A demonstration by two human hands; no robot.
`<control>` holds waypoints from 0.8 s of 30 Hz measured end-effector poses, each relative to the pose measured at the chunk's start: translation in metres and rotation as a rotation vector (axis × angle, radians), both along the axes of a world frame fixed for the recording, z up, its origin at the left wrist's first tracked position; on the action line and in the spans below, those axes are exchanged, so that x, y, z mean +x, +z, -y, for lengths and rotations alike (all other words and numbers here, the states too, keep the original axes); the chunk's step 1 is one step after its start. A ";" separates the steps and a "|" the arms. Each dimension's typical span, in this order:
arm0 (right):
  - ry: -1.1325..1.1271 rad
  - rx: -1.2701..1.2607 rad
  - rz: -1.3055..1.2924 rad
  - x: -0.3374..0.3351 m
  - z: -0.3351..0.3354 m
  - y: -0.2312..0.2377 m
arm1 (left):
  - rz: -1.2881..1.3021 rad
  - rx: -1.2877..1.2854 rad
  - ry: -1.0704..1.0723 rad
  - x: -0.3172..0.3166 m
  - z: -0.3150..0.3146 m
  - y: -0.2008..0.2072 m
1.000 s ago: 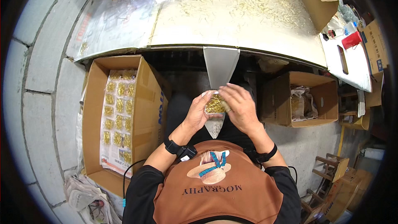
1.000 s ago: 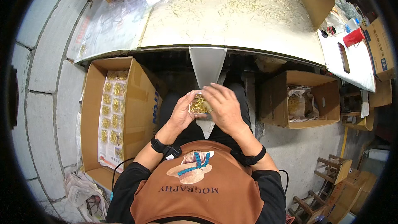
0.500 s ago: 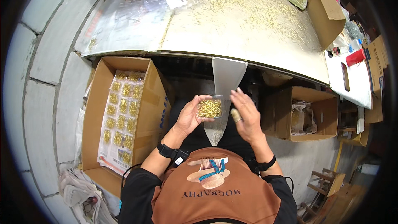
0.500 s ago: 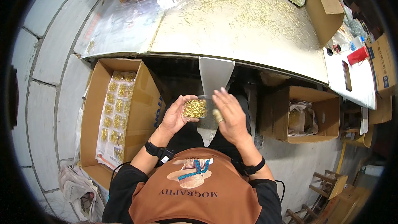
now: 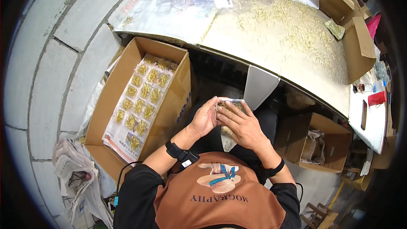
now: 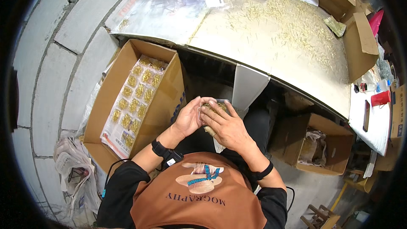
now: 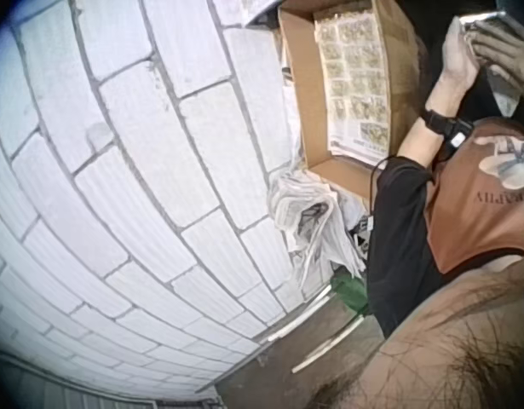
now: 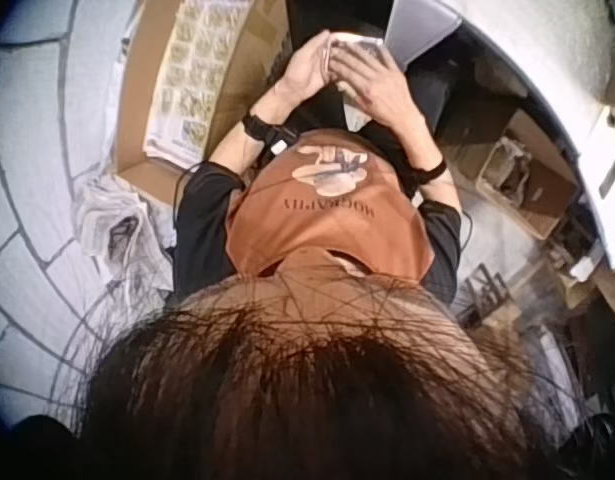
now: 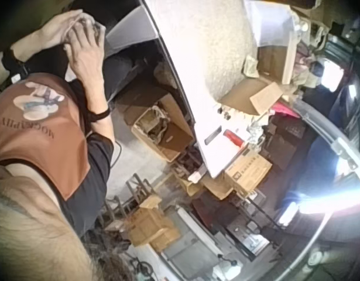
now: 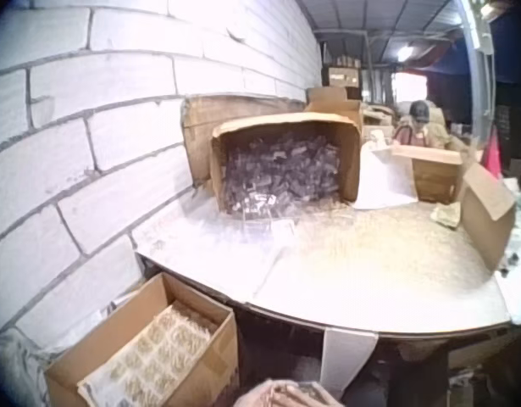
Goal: Operating a machine to process strips and packaging small gold components into plastic bags.
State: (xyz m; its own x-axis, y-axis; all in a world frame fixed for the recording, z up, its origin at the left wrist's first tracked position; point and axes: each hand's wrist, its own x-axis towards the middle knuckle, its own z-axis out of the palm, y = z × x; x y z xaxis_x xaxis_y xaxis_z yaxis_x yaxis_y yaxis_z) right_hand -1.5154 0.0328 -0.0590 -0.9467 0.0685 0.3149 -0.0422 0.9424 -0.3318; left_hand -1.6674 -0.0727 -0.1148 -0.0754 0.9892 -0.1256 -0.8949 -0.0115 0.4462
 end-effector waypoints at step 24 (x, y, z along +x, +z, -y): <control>-0.302 -0.268 0.080 0.000 0.010 -0.003 | -0.177 -0.148 0.160 0.023 -0.007 -0.008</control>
